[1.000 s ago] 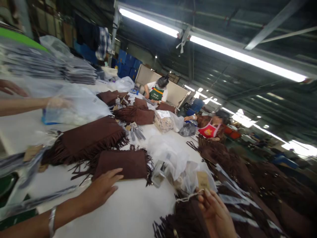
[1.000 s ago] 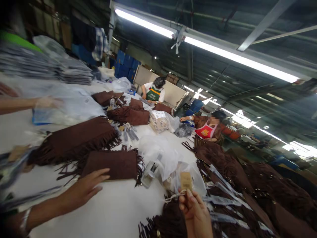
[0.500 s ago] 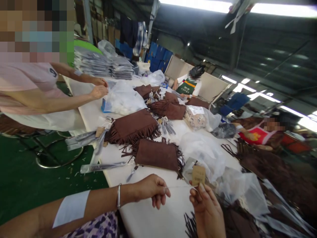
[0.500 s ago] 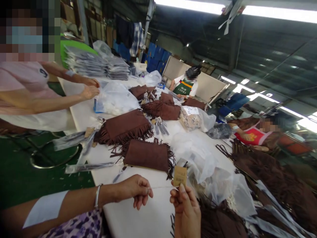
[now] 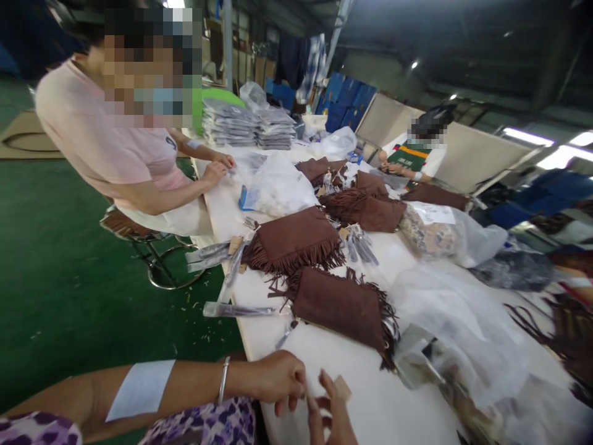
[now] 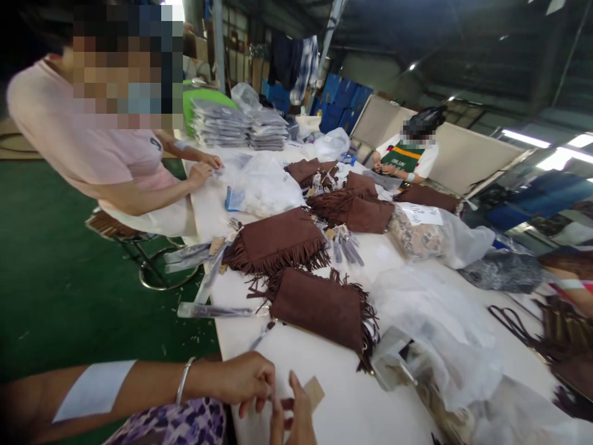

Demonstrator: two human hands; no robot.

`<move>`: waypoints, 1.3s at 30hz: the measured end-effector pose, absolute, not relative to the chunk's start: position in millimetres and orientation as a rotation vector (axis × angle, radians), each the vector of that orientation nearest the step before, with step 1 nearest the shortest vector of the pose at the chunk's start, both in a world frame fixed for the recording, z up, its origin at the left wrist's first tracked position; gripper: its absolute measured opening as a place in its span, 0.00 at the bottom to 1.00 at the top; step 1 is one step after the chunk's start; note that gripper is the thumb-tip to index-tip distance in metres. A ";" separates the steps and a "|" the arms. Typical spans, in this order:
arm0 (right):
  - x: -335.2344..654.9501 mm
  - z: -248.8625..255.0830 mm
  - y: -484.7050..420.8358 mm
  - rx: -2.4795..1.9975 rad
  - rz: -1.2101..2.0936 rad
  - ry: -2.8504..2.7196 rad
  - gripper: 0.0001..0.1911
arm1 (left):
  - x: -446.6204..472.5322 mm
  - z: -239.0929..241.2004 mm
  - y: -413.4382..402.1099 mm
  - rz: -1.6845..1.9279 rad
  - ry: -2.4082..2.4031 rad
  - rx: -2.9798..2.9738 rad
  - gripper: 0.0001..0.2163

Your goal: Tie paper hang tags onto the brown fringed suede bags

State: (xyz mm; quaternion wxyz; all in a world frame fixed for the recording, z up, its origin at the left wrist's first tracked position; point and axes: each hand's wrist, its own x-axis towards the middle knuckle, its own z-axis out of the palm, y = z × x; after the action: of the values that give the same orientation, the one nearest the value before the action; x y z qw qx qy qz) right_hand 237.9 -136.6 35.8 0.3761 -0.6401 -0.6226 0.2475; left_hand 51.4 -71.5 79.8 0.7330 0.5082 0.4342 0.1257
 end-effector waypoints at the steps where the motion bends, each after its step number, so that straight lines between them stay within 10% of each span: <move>1: 224.6 37.7 -134.5 -1.602 0.677 -1.651 0.28 | 48.2 79.0 -70.3 0.313 0.968 1.108 0.06; 19: 211.2 62.3 -84.8 -1.753 0.931 -1.689 0.20 | -2.5 86.3 -11.3 0.380 1.633 2.454 0.07; 39: 148.6 71.0 -38.0 -1.434 1.088 -1.864 0.14 | -36.6 104.0 -58.4 0.164 1.573 1.955 0.15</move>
State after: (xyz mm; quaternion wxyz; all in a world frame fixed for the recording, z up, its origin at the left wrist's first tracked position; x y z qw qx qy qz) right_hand 148.6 -38.0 71.0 0.2718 -0.5326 -0.6923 0.4039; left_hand -36.6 -58.4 104.0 0.3081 0.7396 0.5952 0.0619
